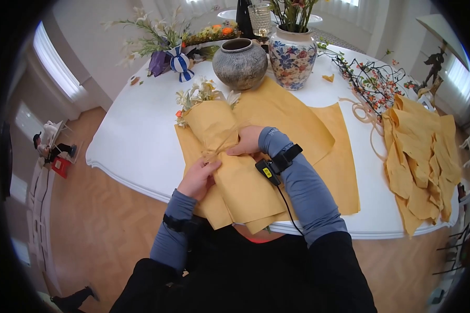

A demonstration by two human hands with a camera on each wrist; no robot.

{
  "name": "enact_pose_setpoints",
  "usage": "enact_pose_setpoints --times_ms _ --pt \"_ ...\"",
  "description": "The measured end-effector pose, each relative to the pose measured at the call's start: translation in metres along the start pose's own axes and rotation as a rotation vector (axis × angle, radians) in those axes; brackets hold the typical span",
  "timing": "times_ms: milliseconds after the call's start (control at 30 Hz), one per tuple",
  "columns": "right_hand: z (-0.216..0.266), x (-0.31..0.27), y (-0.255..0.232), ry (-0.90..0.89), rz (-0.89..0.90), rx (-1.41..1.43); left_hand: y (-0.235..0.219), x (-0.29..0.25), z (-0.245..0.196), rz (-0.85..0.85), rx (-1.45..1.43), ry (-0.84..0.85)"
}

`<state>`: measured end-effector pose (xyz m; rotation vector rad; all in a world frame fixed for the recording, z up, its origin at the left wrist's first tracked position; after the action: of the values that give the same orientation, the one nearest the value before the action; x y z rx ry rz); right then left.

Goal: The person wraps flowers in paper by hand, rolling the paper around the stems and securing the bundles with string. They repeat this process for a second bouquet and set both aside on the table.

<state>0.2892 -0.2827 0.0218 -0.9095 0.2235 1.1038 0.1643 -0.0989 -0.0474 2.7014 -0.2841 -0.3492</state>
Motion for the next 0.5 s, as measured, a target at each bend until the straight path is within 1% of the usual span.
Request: enact_pose_setpoints --times_ms 33,67,133,167,233,267,333,367,433,467,500 --pt "0.006 -0.003 0.001 -0.012 0.003 -0.05 0.001 0.001 0.003 0.023 -0.038 0.062" --pt "0.01 -0.006 0.002 -0.012 0.0 -0.051 0.006 -0.001 0.001 0.025 -0.036 0.064" --pt "0.019 -0.01 0.002 -0.159 -0.046 -0.041 0.015 -0.008 -0.004 0.012 -0.125 0.09" --pt "0.012 -0.001 0.003 -0.16 -0.045 -0.043 0.018 -0.01 -0.003 0.011 -0.125 0.091" --pt "-0.005 0.029 0.008 -0.42 0.019 0.281 0.023 -0.013 -0.004 0.042 -0.155 0.165" --pt "-0.006 0.034 0.01 -0.421 0.02 0.279 0.025 -0.015 -0.006 0.04 -0.156 0.168" --pt "-0.003 0.039 0.012 -0.75 -0.048 0.376 0.029 -0.02 -0.011 -0.021 -0.109 0.26" --pt "0.001 0.039 0.016 -0.749 -0.044 0.375 0.03 -0.022 -0.012 -0.024 -0.111 0.26" --pt "0.007 0.038 0.021 -0.844 0.013 0.553 0.029 -0.024 -0.016 -0.063 -0.059 0.275" --pt "0.01 0.03 0.018 -0.845 0.016 0.552 0.026 -0.025 -0.016 -0.065 -0.059 0.276" --pt "0.012 0.021 0.015 -0.68 0.068 0.528 0.021 -0.025 -0.016 -0.084 -0.01 0.287"
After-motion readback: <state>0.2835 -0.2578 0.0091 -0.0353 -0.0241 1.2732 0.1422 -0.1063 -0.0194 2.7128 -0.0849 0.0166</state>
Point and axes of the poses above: each hand's wrist, its own x-axis towards the middle knuckle, its own y-axis out of the palm, z = x × y, the point moved 2 cm from there along x, towards the middle knuckle, and after that the axes turned 10 degrees about z, right-handed, at the moved point
